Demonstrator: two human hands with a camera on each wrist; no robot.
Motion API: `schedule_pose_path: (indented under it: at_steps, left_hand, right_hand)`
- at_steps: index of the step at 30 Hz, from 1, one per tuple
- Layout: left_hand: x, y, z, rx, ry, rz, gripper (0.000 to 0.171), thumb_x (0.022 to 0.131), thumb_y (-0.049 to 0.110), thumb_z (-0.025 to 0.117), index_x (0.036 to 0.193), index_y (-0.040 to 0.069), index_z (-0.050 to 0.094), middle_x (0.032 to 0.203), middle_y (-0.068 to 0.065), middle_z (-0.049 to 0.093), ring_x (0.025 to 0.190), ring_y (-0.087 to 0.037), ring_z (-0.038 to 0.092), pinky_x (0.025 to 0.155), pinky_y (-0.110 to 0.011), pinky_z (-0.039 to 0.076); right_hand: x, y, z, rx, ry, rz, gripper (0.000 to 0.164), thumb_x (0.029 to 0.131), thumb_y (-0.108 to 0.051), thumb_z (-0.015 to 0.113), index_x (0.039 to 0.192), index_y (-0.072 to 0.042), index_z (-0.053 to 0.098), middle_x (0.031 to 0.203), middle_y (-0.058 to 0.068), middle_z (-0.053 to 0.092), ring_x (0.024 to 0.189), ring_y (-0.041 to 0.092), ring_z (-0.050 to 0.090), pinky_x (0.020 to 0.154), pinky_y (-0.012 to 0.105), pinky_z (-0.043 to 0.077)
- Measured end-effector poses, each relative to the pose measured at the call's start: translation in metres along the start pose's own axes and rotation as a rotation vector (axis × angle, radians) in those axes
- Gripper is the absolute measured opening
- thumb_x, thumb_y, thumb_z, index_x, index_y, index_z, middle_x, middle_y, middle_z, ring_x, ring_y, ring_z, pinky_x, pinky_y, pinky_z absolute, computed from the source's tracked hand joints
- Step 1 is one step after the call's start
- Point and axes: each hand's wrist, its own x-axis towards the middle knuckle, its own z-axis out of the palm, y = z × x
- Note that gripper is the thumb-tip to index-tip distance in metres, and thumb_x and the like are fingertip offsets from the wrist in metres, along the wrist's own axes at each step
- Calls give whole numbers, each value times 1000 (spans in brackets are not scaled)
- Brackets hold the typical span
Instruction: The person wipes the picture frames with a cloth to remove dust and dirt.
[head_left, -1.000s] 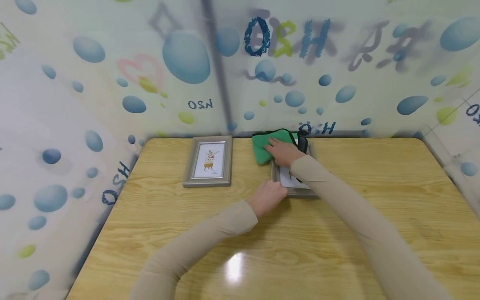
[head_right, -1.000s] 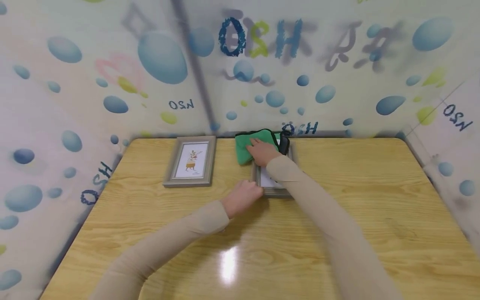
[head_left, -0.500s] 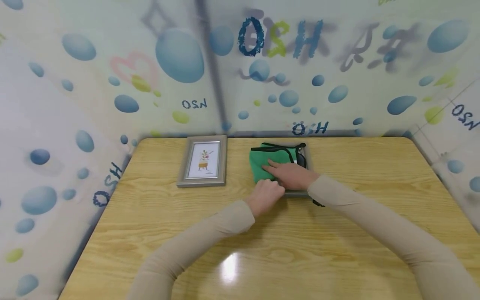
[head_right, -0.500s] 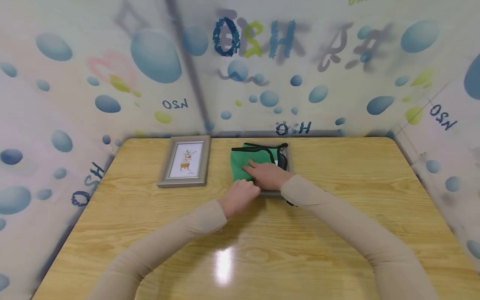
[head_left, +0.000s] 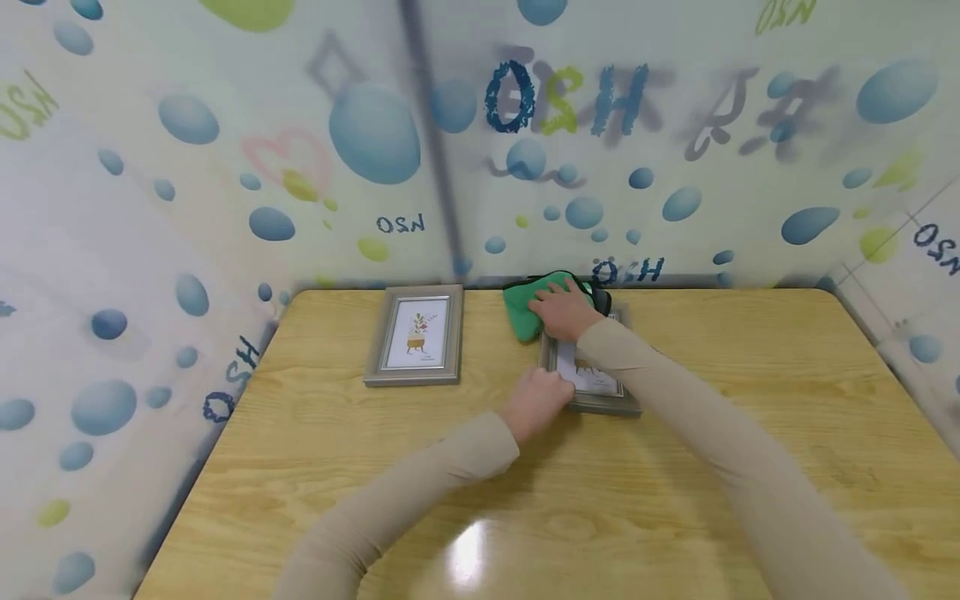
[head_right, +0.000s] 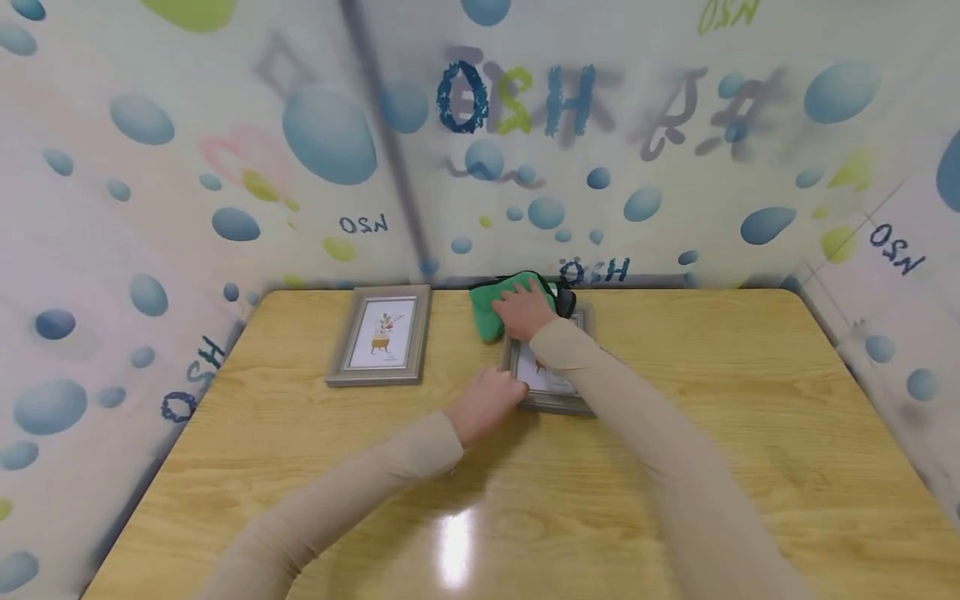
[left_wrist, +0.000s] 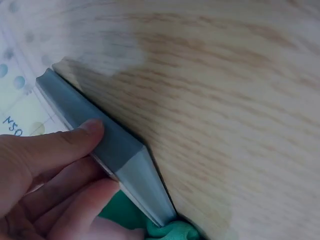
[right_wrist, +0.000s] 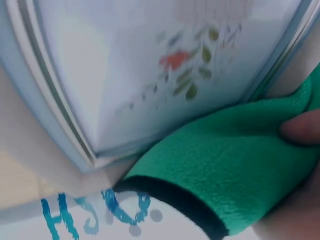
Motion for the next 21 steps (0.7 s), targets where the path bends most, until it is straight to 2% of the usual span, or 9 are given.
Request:
schedule_pose_path:
  at_steps: [3,6,9,11,12,17,21]
  left_hand:
    - [-1,2,0,-1,9,-7,13,85,11,70,77,20,72,68,5,65,56,-6,56,47,-23,47]
    - [-1,1,0,-18,6,-10,13,85,9,70,77,19,71,68,4,65,57,-7,57,48,-24,48]
    - [-2,0,-1,-16,-5,-23,14,83,7,70,76,18,70,69,3,65,61,-10,61,49,-26,50]
    - [-2,-1,-2,-1,-8,-30,15,83,6,70,75,19,70,68,3,64,61,-10,61,48,-25,49]
    - [-2,-1,-2,8,-9,-32,16,84,6,69,74,19,69,67,3,63,60,-9,60,47,-25,49]
    - [-1,-1,-2,30,-18,-23,22,89,7,66,72,19,69,62,5,59,54,-5,54,44,-22,46]
    - [-1,1,-1,12,-42,-31,18,89,8,66,76,20,71,67,4,62,57,-8,58,46,-24,48]
  right_hand:
    - [7,5,-3,42,-37,-13,46,100,-10,39,146,-10,41,150,16,37,138,42,26,112,58,12]
    - [11,15,1,64,8,-146,47,96,-5,36,142,-8,47,143,16,47,132,40,37,113,52,18]
    - [5,17,0,98,50,-281,47,91,-1,36,133,-6,55,129,16,58,121,39,50,107,49,31]
    - [-1,16,0,141,43,-332,46,90,-1,37,131,-7,58,125,16,60,117,38,52,103,50,37]
    - [-9,10,-8,175,7,-325,46,90,0,38,131,-6,58,125,17,60,117,38,53,98,51,41]
    - [-20,8,-5,224,-5,-363,45,92,-2,40,131,-10,59,126,13,60,114,32,56,90,47,47]
    - [-18,15,-1,197,46,-365,40,92,-3,43,128,-10,60,125,12,61,118,32,53,98,47,42]
